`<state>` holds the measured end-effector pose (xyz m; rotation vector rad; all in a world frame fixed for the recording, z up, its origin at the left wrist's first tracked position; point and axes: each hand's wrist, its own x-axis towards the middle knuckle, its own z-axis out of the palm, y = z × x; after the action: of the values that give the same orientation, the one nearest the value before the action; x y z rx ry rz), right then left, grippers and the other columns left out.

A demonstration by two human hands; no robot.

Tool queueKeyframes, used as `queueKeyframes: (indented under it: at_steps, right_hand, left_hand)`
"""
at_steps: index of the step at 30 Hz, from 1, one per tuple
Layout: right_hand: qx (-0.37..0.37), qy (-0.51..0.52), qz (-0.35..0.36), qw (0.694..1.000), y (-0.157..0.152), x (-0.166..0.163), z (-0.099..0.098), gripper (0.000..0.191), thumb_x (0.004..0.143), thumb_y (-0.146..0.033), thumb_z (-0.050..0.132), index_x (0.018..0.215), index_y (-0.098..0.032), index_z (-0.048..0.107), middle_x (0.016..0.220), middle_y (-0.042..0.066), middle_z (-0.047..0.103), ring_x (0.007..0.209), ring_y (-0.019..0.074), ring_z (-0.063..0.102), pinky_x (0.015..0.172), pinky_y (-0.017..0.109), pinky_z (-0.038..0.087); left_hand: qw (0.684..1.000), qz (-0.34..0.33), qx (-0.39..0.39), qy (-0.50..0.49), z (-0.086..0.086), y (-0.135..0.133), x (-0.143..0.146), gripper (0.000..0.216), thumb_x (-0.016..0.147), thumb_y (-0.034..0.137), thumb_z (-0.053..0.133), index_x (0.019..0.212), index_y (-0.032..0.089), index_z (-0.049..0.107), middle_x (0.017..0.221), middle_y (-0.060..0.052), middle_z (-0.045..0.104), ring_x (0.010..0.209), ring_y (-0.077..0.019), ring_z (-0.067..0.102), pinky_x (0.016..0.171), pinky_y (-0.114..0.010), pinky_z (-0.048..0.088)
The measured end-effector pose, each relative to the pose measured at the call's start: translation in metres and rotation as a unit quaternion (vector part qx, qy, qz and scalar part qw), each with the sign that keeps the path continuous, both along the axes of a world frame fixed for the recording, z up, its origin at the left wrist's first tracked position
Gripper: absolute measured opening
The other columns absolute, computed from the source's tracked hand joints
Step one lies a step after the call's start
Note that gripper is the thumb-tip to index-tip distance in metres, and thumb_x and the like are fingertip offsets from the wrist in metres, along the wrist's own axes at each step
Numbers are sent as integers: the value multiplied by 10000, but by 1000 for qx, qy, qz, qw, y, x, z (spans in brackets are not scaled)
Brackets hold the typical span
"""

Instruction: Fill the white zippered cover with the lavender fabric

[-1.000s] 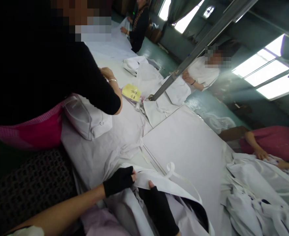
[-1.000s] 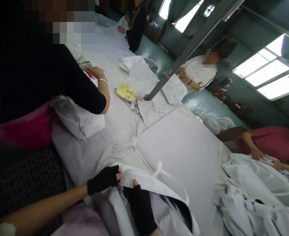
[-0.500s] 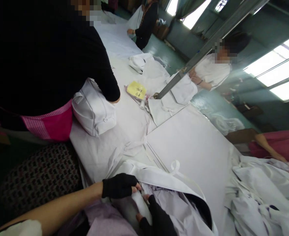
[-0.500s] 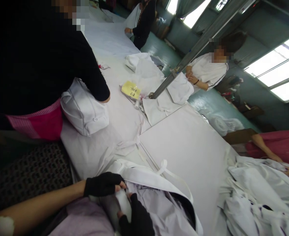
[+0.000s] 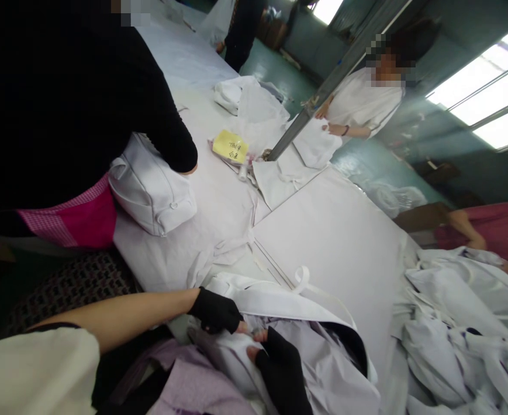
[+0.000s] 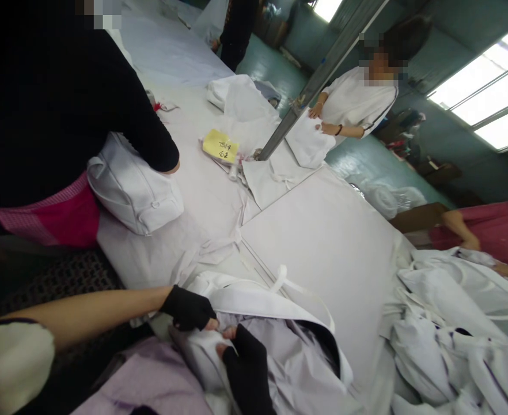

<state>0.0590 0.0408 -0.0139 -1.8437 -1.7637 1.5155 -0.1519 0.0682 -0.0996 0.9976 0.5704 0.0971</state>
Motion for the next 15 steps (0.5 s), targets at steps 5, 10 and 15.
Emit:
queueKeyframes:
  at_steps: [5,10,15]
  right_hand:
    - [-13,51,-25,998,17,-7,-18,301,593,-349,778,698,-169,560,684,-7,580,680,155,500,662,287,429]
    - [5,73,19,997,27,6,-19,252,695,-363,714,815,-180,589,797,15,635,763,182,564,728,310,465]
    - [293,-172,131,931,-13,46,-9,352,818,-499,578,1028,-226,649,921,85,704,818,260,648,699,366,498]
  left_hand:
    - [996,-81,9,45,1,15,11,544,663,692,650,595,173,499,431,-4,471,388,-138,445,342,-235,340]
    - [999,-17,-9,45,11,7,7,490,713,645,631,655,178,495,468,23,474,409,-114,458,374,-212,358]
    - [992,120,2,35,20,-6,12,310,649,413,751,778,170,607,529,45,490,436,-75,447,382,-164,331]
